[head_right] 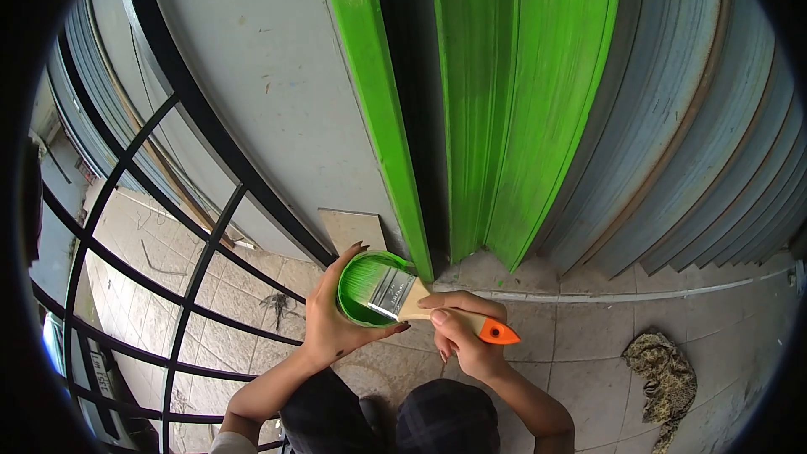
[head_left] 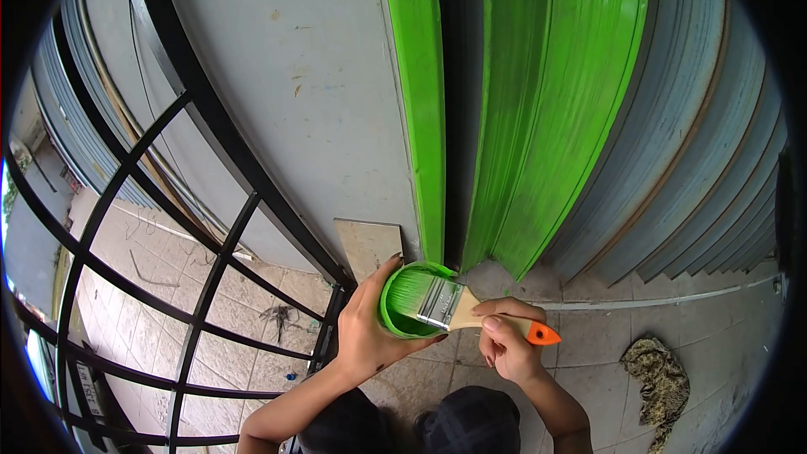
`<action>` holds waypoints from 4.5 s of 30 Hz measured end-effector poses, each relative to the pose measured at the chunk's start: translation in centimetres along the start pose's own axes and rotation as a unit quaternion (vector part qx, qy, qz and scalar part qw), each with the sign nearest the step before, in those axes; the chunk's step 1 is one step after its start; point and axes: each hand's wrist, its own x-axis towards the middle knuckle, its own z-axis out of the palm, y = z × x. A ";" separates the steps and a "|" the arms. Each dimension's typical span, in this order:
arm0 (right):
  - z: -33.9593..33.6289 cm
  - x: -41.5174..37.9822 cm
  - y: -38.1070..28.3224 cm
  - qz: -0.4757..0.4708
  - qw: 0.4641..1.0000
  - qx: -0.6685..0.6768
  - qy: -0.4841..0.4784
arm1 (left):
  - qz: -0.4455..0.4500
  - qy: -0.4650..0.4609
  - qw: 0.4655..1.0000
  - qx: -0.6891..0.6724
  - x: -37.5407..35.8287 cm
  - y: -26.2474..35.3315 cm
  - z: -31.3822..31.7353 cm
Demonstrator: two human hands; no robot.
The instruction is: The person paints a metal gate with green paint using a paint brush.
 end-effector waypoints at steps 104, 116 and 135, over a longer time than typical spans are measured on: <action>3.2 4.7 -3.7 -0.177 0.872 -0.427 -0.160 | 0.067 -0.023 0.996 0.056 -0.2 0.2 -0.4; 3.1 5.1 -4.2 -0.153 0.869 -0.446 -0.149 | 0.070 -0.028 0.995 0.064 -0.3 0.2 -0.3; -0.7 4.0 -1.7 0.152 0.984 0.089 0.020 | 0.007 -0.043 0.999 0.018 0.0 -0.6 0.1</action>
